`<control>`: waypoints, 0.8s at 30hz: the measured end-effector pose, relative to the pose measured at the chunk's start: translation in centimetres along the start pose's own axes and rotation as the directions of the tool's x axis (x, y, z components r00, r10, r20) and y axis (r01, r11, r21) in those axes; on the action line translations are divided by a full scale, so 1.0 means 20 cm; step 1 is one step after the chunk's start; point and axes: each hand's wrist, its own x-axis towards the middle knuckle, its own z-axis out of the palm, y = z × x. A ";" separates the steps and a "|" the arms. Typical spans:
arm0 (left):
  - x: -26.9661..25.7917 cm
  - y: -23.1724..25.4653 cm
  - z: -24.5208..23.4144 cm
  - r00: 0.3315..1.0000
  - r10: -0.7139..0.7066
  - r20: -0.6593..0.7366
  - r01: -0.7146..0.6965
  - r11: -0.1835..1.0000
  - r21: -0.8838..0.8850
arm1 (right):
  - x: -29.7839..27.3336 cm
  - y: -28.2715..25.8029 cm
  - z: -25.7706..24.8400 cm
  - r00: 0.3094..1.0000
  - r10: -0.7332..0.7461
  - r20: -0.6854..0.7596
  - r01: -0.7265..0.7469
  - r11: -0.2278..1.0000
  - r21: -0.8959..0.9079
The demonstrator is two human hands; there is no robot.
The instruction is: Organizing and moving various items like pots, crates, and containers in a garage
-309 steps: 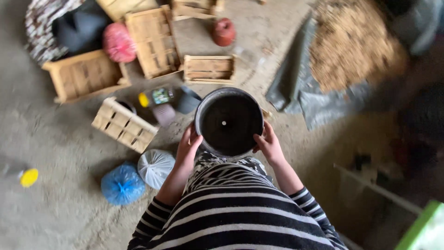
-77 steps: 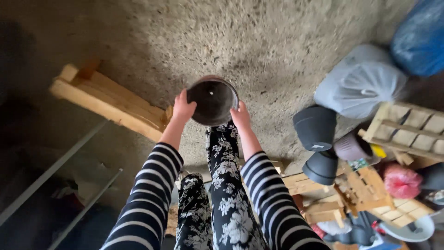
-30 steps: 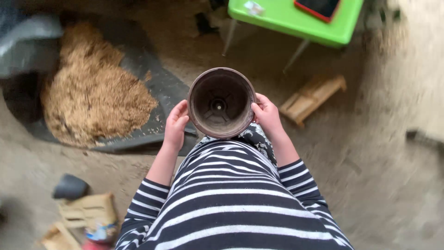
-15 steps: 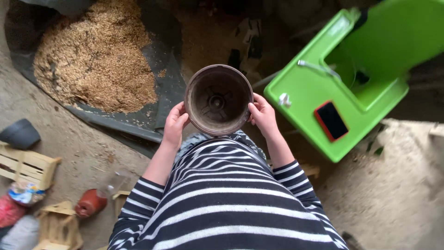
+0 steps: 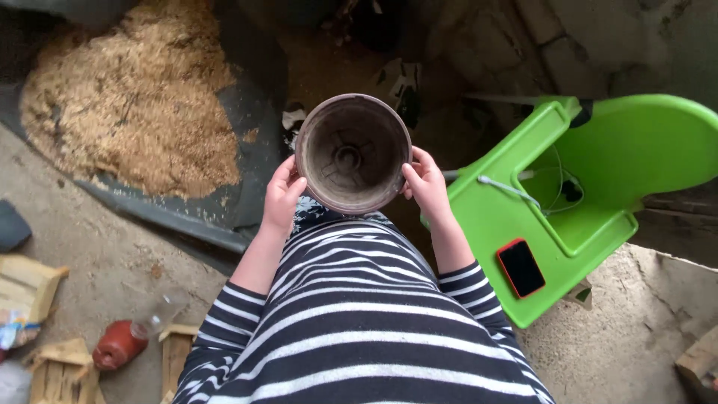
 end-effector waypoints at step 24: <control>3.18 0.70 -0.52 0.997 -0.014 0.072 -0.007 0.959 0.283 | 2.66 -0.85 1.26 0.963 -0.011 -0.268 -0.015 0.995 -0.097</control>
